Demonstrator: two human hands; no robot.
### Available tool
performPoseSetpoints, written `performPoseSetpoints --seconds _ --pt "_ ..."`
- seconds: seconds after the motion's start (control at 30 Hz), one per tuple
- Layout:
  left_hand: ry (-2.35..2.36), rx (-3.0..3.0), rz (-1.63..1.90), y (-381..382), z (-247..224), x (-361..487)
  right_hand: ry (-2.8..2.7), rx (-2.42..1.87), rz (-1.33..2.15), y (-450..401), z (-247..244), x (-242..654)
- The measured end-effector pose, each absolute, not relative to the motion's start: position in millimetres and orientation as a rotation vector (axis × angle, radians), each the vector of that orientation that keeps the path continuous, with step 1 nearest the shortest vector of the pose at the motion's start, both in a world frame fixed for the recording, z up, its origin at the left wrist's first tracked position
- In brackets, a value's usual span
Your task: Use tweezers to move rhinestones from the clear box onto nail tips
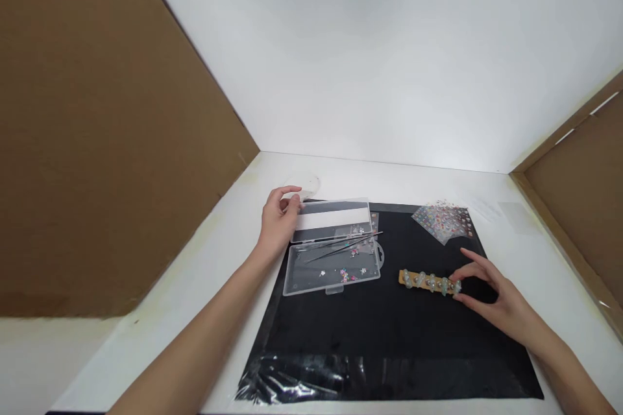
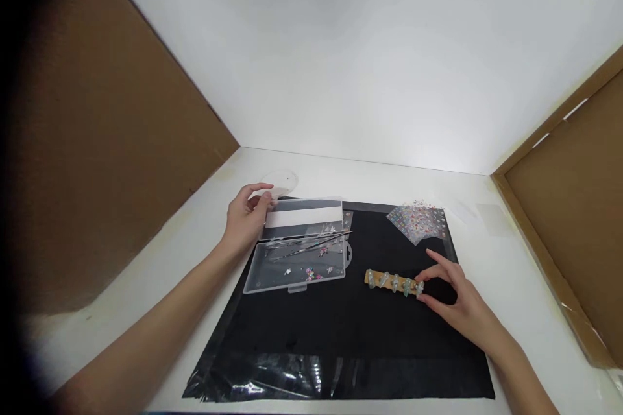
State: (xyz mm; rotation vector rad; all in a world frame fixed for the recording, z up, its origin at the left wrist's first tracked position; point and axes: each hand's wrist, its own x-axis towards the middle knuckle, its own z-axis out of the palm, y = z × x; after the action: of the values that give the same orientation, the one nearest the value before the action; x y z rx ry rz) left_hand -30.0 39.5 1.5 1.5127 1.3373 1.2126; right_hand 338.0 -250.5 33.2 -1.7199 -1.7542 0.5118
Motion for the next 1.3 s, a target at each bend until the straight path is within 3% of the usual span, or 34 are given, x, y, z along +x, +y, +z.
performPoseSetpoints --seconds 0.37,0.8,1.0,1.13,1.3 --pt "1.39 1.503 1.222 39.8 1.7 -32.8 -1.779 -1.636 0.897 -204.2 35.7 357.9" --pt "1.548 1.699 1.054 17.5 23.4 -28.4 -1.876 -1.523 1.038 -208.2 61.7 375.0" --pt "1.154 2.377 1.174 0.0 41.5 -24.1 -1.821 -1.584 0.511 -198.2 48.6 381.8" --pt "0.566 2.778 0.898 -10.5 41.8 -22.7 -1.787 -1.563 0.017 -189.7 38.1 378.5" --pt "0.546 2.87 0.729 -21.3 37.9 -16.9 -1.797 -1.514 -0.429 -181.1 27.6 384.9"
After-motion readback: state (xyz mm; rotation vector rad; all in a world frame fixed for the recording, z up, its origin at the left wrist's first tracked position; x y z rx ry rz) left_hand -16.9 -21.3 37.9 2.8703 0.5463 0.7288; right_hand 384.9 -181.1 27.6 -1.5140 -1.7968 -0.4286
